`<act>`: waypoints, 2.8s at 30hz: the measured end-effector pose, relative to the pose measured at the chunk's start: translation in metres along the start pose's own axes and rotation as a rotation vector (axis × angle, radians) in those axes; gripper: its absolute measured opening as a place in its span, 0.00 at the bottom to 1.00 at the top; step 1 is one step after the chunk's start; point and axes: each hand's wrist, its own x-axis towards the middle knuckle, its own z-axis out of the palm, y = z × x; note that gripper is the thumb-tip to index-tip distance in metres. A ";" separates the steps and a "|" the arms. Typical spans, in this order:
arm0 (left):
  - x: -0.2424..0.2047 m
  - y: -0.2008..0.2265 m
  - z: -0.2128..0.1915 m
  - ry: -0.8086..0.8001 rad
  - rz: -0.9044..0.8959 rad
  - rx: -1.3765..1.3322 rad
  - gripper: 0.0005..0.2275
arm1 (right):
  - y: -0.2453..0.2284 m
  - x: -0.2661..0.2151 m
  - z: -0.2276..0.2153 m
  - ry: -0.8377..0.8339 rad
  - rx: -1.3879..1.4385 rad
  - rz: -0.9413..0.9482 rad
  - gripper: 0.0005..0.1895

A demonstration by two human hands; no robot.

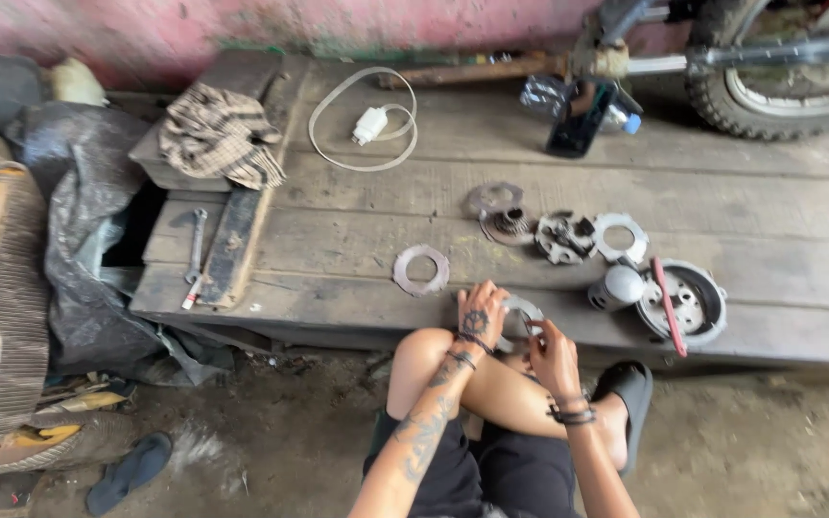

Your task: The person sits at a wooden workbench and uses a small metal tool to scrape and clean the edges of a circular metal ring. They handle the ring with both hands, rotating it to work on different sections while other mechanical components rest on the table.

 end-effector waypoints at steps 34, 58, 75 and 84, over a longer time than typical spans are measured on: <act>0.000 -0.004 0.002 0.015 0.013 0.027 0.10 | 0.010 0.061 -0.006 -0.065 0.678 -0.270 0.20; 0.001 -0.008 0.009 0.063 0.053 -0.009 0.18 | 0.030 0.043 -0.009 -0.201 0.498 -0.003 0.16; -0.001 -0.003 0.001 0.041 0.039 0.026 0.10 | -0.008 0.034 -0.001 -0.109 -0.354 -0.097 0.14; 0.000 -0.006 0.008 0.038 0.045 0.012 0.10 | 0.028 0.062 0.020 -0.081 -0.390 -0.082 0.09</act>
